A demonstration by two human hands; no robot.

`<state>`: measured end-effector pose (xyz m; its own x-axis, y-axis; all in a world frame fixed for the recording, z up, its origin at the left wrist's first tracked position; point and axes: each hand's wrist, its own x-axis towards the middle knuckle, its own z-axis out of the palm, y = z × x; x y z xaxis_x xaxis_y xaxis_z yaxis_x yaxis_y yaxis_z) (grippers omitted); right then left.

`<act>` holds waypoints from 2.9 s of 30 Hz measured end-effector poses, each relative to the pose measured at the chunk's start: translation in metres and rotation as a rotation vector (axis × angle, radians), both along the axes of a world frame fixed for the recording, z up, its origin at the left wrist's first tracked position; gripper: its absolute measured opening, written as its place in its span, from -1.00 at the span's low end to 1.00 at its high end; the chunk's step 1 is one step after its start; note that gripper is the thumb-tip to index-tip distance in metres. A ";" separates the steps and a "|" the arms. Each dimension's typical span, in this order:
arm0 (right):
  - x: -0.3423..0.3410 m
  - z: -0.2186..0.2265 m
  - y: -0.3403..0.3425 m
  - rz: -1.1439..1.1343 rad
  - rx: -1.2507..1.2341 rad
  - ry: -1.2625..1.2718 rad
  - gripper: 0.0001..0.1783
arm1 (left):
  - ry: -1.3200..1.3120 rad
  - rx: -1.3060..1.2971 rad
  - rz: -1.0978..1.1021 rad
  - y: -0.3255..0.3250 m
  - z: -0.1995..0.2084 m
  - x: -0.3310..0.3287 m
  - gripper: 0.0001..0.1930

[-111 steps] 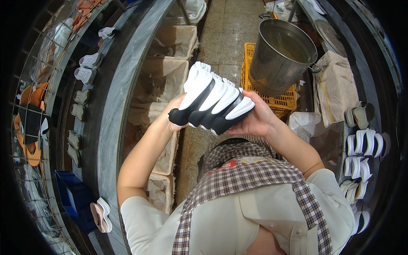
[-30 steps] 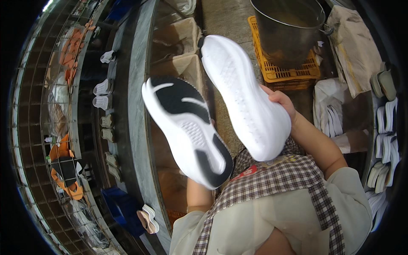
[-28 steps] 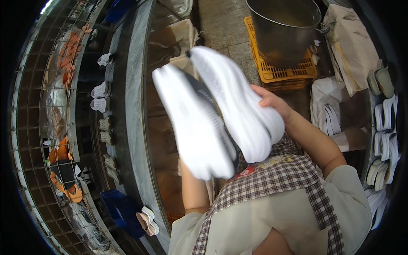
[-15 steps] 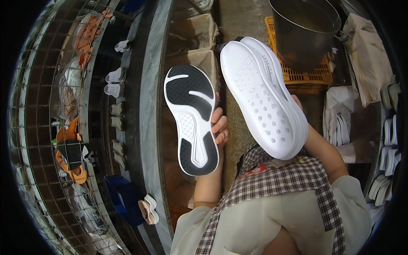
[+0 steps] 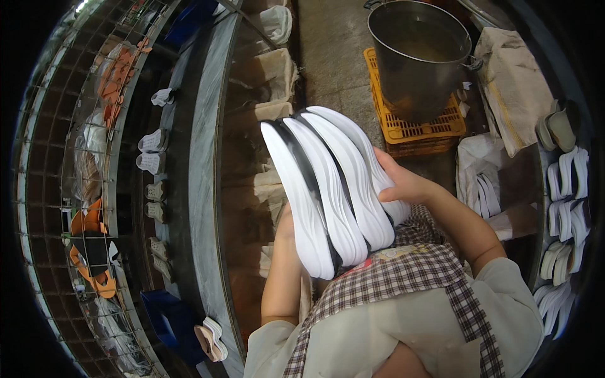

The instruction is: The person repeatedly picks up white slipper uppers from a metal table, turns them over to view the sole and upper, and places them into a large white sack. The person also moves a yellow basket and a metal bucket during the process.

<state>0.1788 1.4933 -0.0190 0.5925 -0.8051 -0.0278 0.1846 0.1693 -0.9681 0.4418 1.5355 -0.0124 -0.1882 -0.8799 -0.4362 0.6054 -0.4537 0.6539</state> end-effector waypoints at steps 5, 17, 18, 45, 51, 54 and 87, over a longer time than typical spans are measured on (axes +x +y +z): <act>0.006 0.003 0.003 -0.047 -0.088 0.007 0.17 | -0.190 -0.277 -0.178 0.004 -0.004 -0.003 -0.12; 0.002 -0.013 0.002 -0.198 -0.755 0.141 0.24 | -0.227 -0.649 -0.467 0.008 0.003 0.000 0.06; 0.002 -0.012 0.002 -0.196 -0.772 0.134 0.24 | -0.209 -0.622 -0.473 0.009 0.001 0.001 0.05; 0.040 -0.024 0.018 -0.336 -0.026 0.093 -0.12 | -0.152 -0.190 -0.090 -0.004 -0.033 -0.014 -0.13; 0.041 0.009 0.040 -0.285 0.005 -0.156 0.09 | -0.171 -0.232 -0.126 -0.010 -0.026 -0.016 -0.17; 0.049 0.017 0.042 -0.247 -0.092 0.113 0.17 | -0.176 -0.222 -0.135 -0.021 -0.025 -0.018 -0.20; 0.033 0.011 -0.017 -0.275 -0.344 0.540 -0.59 | 0.047 -0.421 0.091 -0.029 -0.066 -0.013 -0.31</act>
